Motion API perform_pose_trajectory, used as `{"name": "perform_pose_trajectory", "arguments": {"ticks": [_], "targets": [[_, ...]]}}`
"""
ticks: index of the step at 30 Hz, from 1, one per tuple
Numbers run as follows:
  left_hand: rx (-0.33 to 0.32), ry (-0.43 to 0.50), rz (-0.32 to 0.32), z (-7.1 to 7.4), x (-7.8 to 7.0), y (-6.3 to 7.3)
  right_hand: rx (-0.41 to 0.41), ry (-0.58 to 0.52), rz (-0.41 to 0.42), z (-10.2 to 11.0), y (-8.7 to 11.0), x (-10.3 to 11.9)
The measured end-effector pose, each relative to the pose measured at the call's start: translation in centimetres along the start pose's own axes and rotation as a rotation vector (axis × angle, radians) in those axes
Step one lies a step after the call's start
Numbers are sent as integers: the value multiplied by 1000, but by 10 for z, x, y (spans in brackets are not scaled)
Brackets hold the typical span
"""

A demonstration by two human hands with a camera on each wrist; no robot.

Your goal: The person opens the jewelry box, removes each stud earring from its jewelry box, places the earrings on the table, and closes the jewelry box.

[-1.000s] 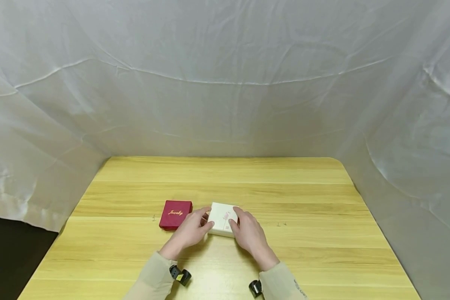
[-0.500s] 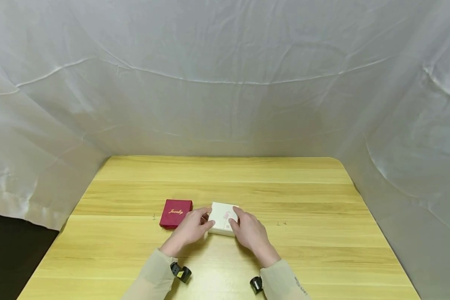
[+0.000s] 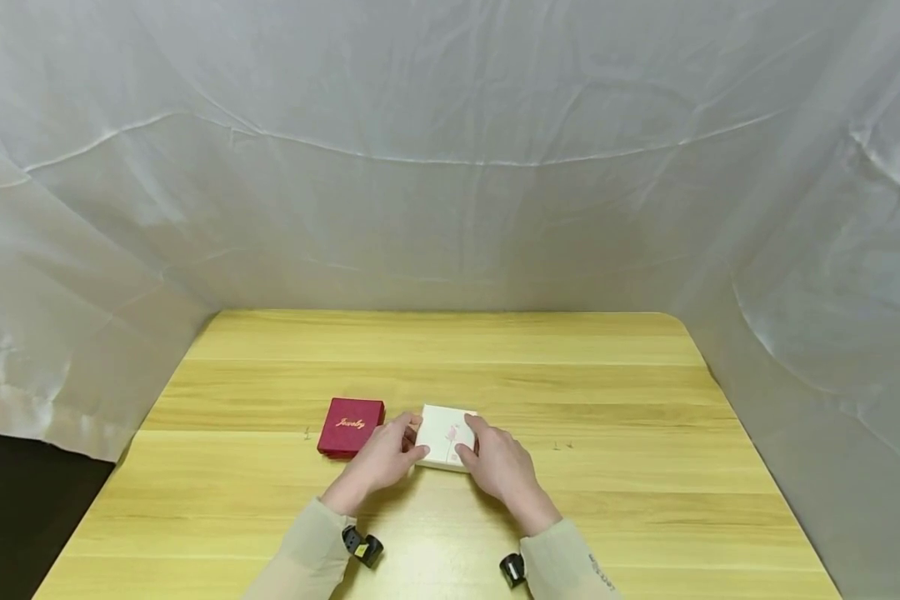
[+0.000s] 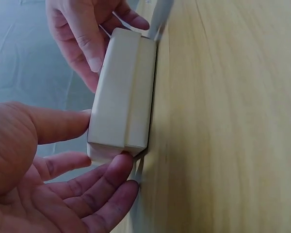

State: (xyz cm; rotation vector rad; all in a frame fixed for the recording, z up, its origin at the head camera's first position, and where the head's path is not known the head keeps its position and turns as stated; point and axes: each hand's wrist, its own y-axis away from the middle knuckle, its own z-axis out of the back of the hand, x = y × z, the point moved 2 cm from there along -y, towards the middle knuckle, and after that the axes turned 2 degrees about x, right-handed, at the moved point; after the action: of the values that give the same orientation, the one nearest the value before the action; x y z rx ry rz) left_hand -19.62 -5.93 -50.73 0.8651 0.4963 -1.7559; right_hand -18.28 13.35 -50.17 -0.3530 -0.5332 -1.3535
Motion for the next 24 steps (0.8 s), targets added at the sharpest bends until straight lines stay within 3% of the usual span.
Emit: {"name": "perform_pose_trajectory", "arguments": {"ticks": [6, 24], "targets": [[34, -73, -32, -3, 0, 4, 14, -20, 35, 2, 0, 0], [73, -116, 12, -3, -6, 2, 127, -8, -11, 4, -6, 2]]}}
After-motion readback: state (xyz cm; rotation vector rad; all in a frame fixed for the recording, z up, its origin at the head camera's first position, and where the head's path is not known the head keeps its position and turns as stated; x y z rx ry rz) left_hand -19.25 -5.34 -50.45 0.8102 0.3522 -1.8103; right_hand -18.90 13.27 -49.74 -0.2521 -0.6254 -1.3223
